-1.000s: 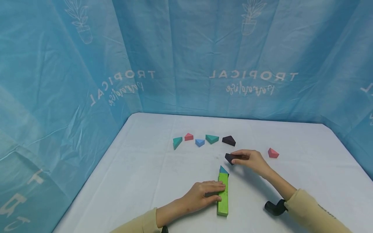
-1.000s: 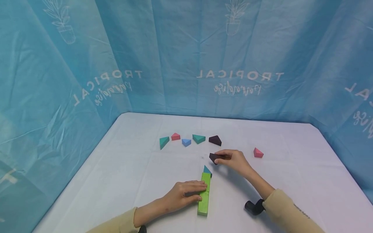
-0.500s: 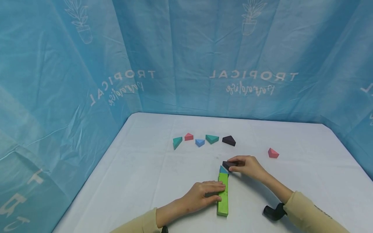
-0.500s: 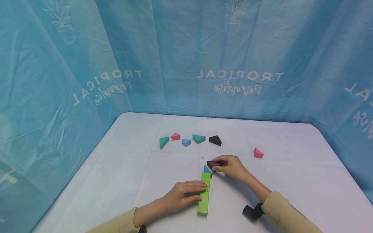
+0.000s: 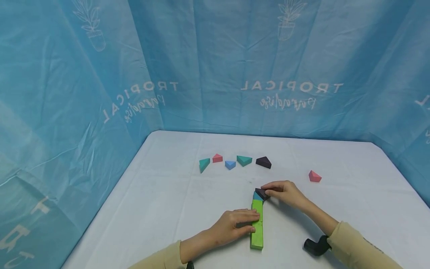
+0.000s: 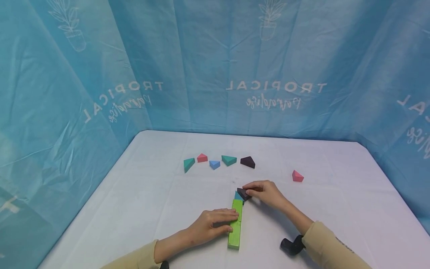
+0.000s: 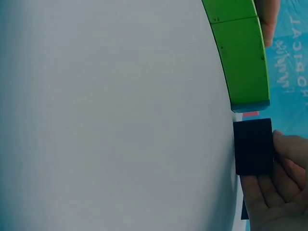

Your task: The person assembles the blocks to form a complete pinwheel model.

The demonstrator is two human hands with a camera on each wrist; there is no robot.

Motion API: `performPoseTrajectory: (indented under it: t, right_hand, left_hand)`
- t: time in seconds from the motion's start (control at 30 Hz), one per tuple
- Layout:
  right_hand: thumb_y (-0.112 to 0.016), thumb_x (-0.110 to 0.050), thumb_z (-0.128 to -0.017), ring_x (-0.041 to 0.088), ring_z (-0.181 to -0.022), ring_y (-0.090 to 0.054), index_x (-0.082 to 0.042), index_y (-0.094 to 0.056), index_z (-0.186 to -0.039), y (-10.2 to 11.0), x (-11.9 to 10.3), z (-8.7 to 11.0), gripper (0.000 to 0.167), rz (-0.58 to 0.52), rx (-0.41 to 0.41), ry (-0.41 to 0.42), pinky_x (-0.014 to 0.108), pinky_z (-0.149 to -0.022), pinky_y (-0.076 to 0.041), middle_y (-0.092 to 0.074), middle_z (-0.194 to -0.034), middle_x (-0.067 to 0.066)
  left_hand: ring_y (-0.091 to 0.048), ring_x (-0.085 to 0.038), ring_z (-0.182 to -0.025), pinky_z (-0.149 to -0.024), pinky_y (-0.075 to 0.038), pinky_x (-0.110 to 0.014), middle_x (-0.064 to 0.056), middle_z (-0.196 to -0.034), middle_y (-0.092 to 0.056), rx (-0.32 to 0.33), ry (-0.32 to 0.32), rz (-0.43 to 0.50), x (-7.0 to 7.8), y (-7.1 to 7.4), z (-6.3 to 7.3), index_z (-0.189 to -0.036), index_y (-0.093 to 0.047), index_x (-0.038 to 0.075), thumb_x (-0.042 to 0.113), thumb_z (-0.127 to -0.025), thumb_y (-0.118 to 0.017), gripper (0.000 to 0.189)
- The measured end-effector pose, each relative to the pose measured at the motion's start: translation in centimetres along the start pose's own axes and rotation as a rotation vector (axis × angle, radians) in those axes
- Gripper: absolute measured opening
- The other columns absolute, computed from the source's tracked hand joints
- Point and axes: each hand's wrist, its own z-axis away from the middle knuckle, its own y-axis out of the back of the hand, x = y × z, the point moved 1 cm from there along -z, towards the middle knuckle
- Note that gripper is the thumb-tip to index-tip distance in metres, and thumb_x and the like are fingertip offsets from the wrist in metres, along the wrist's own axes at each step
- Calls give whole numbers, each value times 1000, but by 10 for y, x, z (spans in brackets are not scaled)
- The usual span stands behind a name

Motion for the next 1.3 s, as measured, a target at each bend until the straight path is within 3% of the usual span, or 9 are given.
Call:
performPoseTrajectory:
  t: [0.27,0.53,0.63,0.8,1.0,1.07,1.17,1.3]
  right_hand:
    - [-64,-21,-92,12,-97,-62,-4,-69,-113,-5,1,1,27,-35,-42,16,21,-82,-50,-67,-109,7]
    - [-63,-23,-92,15,-101,-62,-4,-68,-115,1,-3,1,29,-70,-58,-12,22,-85,-49,-67,-111,7]
    - [-65,-24,-91,16,-102,-62,-3,-67,-116,14,-4,0,32,-103,16,-29,22,-85,-50,-66,-113,11]
    - [-64,-32,-91,7,-101,-61,-5,-65,-119,55,-4,6,39,-112,228,-61,19,-81,-50,-63,-119,12]
    - [-60,-38,-93,-4,-100,-55,-5,-59,-127,103,8,27,47,-60,462,-131,11,-77,-46,-63,-119,-5]
    - [-60,-38,-92,-6,-102,-53,-5,-58,-128,114,14,34,49,-69,528,-159,7,-81,-42,-62,-117,-11]
    - [-60,-40,-92,-7,-102,-51,-8,-57,-131,127,23,44,50,-71,595,-214,8,-85,-42,-60,-116,-15]
    - [-59,-42,-92,-7,-102,-48,-10,-55,-133,132,37,53,52,-68,608,-268,15,-92,-42,-58,-117,-17]
  left_hand:
    - [-49,-7,-121,-102,-37,-24,-5,-124,-61,-2,26,45,-1,0,0,-120,-64,3,17,-90,-66,33]
    - [-50,-10,-121,-102,-37,-25,-5,-125,-61,6,0,24,-2,-1,0,-120,-64,3,17,-90,-66,33]
    - [-50,-9,-121,-101,-38,-24,-5,-125,-61,4,2,22,-2,-2,0,-120,-64,3,17,-91,-65,33]
    - [-49,-8,-121,-101,-38,-24,-4,-125,-60,-2,9,27,-2,-2,0,-121,-64,4,18,-91,-65,33]
    - [-50,-10,-121,-101,-38,-24,-4,-126,-60,2,-2,2,-3,-2,0,-122,-63,3,17,-90,-65,34]
    - [-50,-10,-121,-101,-38,-24,-4,-126,-60,-2,4,8,-2,-2,0,-122,-63,4,18,-90,-65,34]
    - [-48,-8,-122,-101,-37,-24,-4,-126,-60,-10,26,35,-2,-2,0,-122,-63,4,19,-91,-65,35]
    - [-48,-7,-123,-101,-38,-24,-4,-126,-60,-10,40,54,-1,-2,0,-122,-63,5,18,-90,-66,35]
